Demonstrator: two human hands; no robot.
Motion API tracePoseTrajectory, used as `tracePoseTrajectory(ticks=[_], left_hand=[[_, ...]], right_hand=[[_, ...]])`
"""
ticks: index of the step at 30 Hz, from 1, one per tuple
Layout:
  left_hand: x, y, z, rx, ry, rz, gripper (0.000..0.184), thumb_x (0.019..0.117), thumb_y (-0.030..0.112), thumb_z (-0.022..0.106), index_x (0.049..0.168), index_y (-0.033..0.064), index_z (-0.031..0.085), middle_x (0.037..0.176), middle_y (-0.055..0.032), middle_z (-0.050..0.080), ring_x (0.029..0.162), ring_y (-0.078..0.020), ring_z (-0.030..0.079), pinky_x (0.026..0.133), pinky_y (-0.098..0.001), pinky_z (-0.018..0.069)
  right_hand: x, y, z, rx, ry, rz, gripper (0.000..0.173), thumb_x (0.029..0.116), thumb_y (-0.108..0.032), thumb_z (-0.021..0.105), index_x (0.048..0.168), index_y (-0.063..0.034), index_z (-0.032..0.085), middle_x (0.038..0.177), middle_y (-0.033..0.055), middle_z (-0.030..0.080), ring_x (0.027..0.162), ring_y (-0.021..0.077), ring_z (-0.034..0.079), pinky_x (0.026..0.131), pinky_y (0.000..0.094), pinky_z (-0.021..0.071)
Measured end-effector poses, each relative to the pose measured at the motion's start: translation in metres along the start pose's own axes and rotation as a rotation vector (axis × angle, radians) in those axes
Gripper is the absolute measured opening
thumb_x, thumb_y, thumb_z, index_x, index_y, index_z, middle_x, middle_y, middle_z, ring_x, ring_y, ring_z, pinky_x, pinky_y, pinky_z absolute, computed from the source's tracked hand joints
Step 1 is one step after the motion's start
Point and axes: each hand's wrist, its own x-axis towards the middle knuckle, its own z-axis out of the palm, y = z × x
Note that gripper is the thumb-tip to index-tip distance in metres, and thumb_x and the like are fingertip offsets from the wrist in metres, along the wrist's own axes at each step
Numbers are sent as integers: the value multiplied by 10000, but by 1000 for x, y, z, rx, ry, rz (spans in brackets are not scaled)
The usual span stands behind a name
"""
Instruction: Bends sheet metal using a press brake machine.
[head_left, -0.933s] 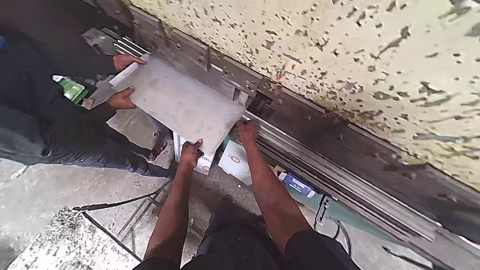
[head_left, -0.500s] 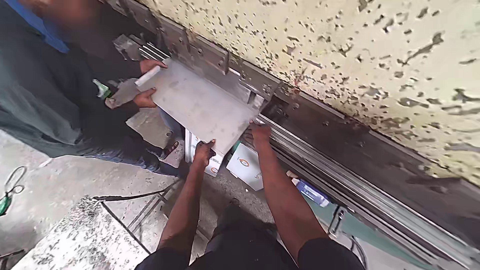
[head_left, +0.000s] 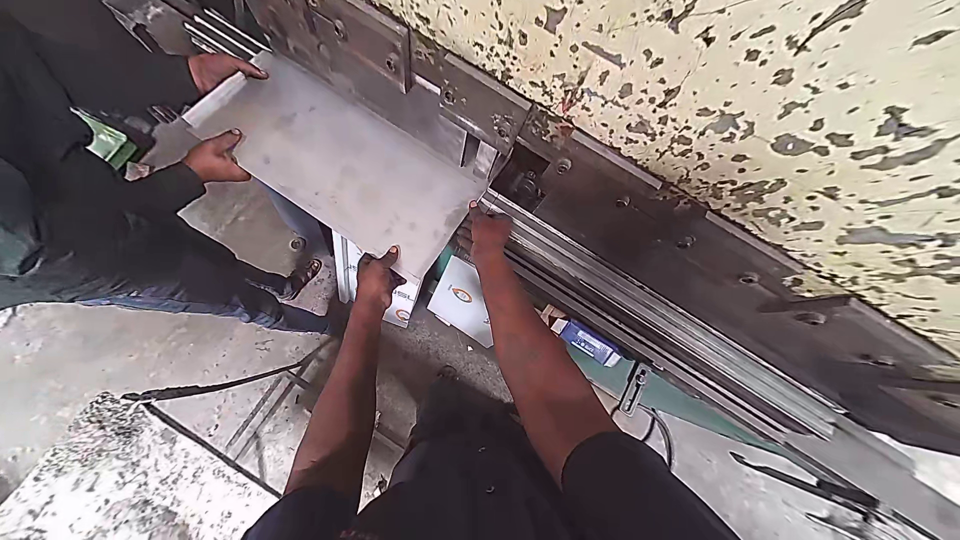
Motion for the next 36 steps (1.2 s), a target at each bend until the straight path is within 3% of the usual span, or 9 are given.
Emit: tracePoseTrajectory(ticks=[4, 8, 12, 15, 21, 30, 36], left_hand=[[1, -2, -1, -4, -7, 0, 401, 986, 209, 688, 1327, 85, 517, 1058, -161, 706, 790, -277, 717, 626, -440, 614], [1, -2, 0, -11, 4, 11, 398, 979, 197, 697, 1313, 73, 518, 1048, -162, 707, 780, -268, 716, 613, -431, 612], [3, -4, 1, -6, 9, 10, 410, 972, 199, 707, 1316, 74, 523, 1061, -160, 706, 805, -273, 719, 635, -447, 617], [3, -4, 0, -12, 5, 9, 404, 976, 196, 702, 1316, 72, 523, 1070, -164, 707, 820, -280, 723, 656, -460, 622], [2, -4, 1, -4, 8, 16, 406, 977, 200, 700, 1319, 79, 518, 1074, -151, 708, 834, -270, 722, 649, -449, 618], [0, -2, 2, 18, 18, 20, 385, 979, 205, 696, 1298, 66, 532, 1053, -152, 714, 810, -265, 724, 648, -442, 622], [1, -2, 2, 23, 11, 34, 361, 980, 199, 696, 1273, 64, 536, 1015, -151, 715, 739, -255, 713, 586, -416, 610]], right_hand=[[-5, 0, -1, -120, 53, -44, 488, 923, -511, 734, 1091, -58, 667, 834, 132, 732, 648, 251, 734, 571, 436, 640], [-11, -6, -5, -197, 9, -23, 516, 953, -558, 671, 1119, -70, 650, 827, 116, 740, 646, 241, 738, 548, 430, 631], [-8, -9, -6, -191, -21, 18, 563, 965, -555, 653, 1218, -53, 624, 980, 173, 720, 778, 290, 745, 635, 473, 645], [-3, -2, -1, -118, -9, 8, 526, 962, -523, 677, 1174, -44, 630, 905, 166, 726, 714, 278, 744, 595, 453, 647], [3, 2, -1, -95, -19, 3, 573, 951, -529, 689, 1221, -30, 614, 974, 194, 724, 780, 305, 755, 652, 481, 660], [5, 2, -1, -91, -18, -23, 564, 945, -511, 705, 1219, -28, 602, 952, 196, 727, 752, 310, 755, 632, 487, 660], [4, 0, -4, -77, -33, -38, 545, 955, -481, 701, 1221, -19, 586, 917, 185, 724, 718, 290, 751, 603, 459, 657]])
